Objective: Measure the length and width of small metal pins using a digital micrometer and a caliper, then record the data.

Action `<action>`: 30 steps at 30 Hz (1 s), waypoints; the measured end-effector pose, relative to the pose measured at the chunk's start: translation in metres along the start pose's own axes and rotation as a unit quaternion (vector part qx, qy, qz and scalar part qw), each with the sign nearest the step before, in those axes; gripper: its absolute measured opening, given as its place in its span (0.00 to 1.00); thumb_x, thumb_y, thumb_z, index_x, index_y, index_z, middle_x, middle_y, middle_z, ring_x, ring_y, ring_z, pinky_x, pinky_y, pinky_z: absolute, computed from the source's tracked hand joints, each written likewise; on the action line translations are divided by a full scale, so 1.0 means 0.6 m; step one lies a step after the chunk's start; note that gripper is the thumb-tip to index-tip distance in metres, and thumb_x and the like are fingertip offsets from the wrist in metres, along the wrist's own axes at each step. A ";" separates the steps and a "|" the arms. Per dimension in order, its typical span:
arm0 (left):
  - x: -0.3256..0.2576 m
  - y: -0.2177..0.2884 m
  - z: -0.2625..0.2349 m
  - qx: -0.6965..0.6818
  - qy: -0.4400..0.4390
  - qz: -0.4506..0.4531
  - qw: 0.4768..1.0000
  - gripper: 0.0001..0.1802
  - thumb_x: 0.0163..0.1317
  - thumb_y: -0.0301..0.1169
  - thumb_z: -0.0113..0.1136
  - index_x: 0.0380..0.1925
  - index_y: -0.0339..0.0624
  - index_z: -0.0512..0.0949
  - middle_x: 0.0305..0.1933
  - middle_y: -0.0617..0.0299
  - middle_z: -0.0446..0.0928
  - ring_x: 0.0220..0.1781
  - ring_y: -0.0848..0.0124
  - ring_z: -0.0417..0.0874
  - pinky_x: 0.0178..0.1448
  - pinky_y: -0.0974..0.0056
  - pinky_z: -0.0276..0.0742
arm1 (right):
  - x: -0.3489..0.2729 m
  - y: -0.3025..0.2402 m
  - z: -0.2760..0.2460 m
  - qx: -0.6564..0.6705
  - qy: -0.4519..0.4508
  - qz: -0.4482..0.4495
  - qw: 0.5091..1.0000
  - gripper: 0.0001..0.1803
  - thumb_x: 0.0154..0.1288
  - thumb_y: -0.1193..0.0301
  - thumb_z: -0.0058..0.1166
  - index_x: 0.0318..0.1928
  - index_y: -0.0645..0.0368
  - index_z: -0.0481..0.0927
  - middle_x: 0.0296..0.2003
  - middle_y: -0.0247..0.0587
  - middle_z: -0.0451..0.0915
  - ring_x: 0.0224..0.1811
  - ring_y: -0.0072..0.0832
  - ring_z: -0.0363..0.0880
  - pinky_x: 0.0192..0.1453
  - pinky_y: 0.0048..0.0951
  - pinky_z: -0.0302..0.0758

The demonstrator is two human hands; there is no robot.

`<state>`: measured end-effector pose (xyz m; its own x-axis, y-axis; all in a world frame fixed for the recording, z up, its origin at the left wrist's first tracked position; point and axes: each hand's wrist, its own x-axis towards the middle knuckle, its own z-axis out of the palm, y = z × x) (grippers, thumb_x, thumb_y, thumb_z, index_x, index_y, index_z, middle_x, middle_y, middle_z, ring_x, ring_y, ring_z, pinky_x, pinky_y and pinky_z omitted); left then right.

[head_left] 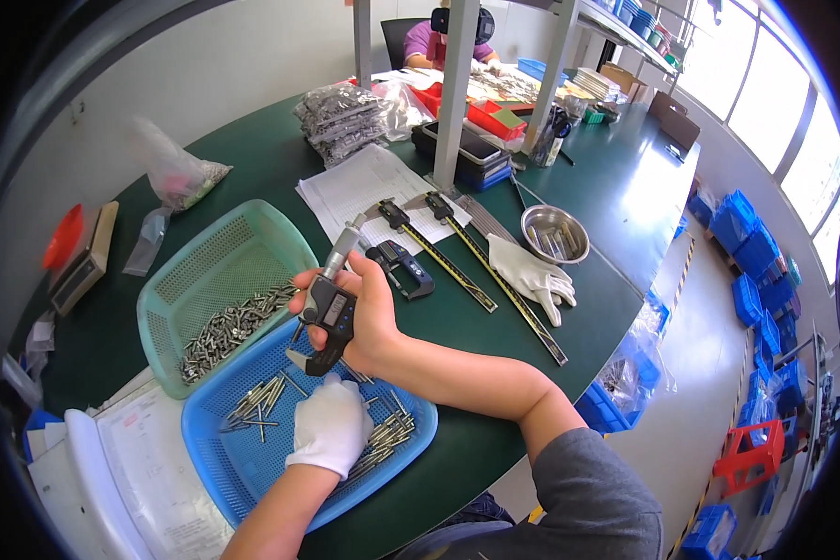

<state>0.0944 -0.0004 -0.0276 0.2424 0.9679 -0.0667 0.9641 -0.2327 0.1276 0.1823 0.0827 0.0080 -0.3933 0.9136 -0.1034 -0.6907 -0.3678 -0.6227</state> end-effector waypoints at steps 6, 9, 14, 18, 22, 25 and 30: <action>-0.016 -0.015 -0.022 -0.061 -0.004 -0.050 0.997 0.09 0.53 0.32 0.48 0.27 0.36 0.71 0.28 0.48 0.73 0.28 0.54 0.78 0.35 0.54 0.74 | 0.003 0.006 -0.005 0.028 -0.006 0.004 1.000 0.32 0.57 0.46 0.28 0.37 0.63 0.72 0.24 0.46 0.75 0.13 0.29 0.66 0.18 0.26 0.64; -0.018 -0.053 -0.031 -0.177 0.057 -0.123 0.975 0.09 0.56 0.33 0.46 0.29 0.38 0.69 0.26 0.46 0.75 0.31 0.49 0.76 0.37 0.50 0.69 | 0.002 -0.004 -0.005 0.066 0.000 -0.011 0.998 0.32 0.55 0.45 0.28 0.35 0.62 0.73 0.23 0.45 0.75 0.11 0.28 0.67 0.16 0.26 0.65; -0.014 -0.113 -0.068 -0.482 0.137 -0.213 0.839 0.03 0.53 0.25 0.52 0.25 0.36 0.72 0.21 0.63 0.73 0.23 0.78 0.70 0.29 0.71 0.66 | -0.002 -0.015 0.001 0.002 -0.026 0.052 0.998 0.32 0.59 0.48 0.23 0.37 0.65 0.71 0.24 0.47 0.75 0.12 0.30 0.65 0.18 0.27 0.64; -0.023 -0.125 -0.086 -0.615 0.172 -0.171 0.751 0.02 0.51 0.21 0.51 0.22 0.38 0.71 0.22 0.68 0.70 0.22 0.84 0.65 0.26 0.77 0.62 | 0.006 -0.006 -0.003 -0.091 -0.074 0.087 0.989 0.31 0.61 0.48 0.24 0.39 0.64 0.70 0.26 0.46 0.74 0.12 0.27 0.64 0.17 0.25 0.63; -0.031 -0.115 -0.080 -0.652 0.200 -0.091 0.725 0.03 0.48 0.18 0.50 0.20 0.37 0.70 0.23 0.67 0.70 0.24 0.84 0.65 0.27 0.78 0.62 | -0.001 -0.002 0.003 -0.118 -0.091 0.120 0.982 0.31 0.62 0.48 0.23 0.38 0.65 0.70 0.24 0.46 0.75 0.10 0.26 0.64 0.15 0.24 0.64; -0.031 -0.107 -0.070 -0.628 0.206 -0.063 0.748 0.04 0.46 0.17 0.48 0.20 0.37 0.70 0.23 0.67 0.70 0.24 0.83 0.66 0.29 0.78 0.63 | -0.005 -0.003 0.006 -0.116 -0.100 0.134 0.979 0.31 0.62 0.49 0.23 0.38 0.65 0.70 0.24 0.46 0.75 0.10 0.25 0.64 0.14 0.23 0.65; -0.030 -0.096 -0.068 -0.624 0.186 -0.060 0.756 0.04 0.45 0.16 0.47 0.21 0.37 0.69 0.23 0.67 0.69 0.24 0.83 0.66 0.29 0.77 0.64 | -0.005 -0.004 0.002 -0.107 -0.107 0.138 0.979 0.31 0.63 0.49 0.22 0.39 0.65 0.70 0.25 0.46 0.75 0.10 0.25 0.64 0.14 0.23 0.65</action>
<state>0.0298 -0.0006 0.0066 -0.1111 0.9886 0.1015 0.0675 -0.0944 0.9932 0.1847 0.0805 0.0107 -0.6810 0.7185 -0.1412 -0.4053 -0.5304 -0.7446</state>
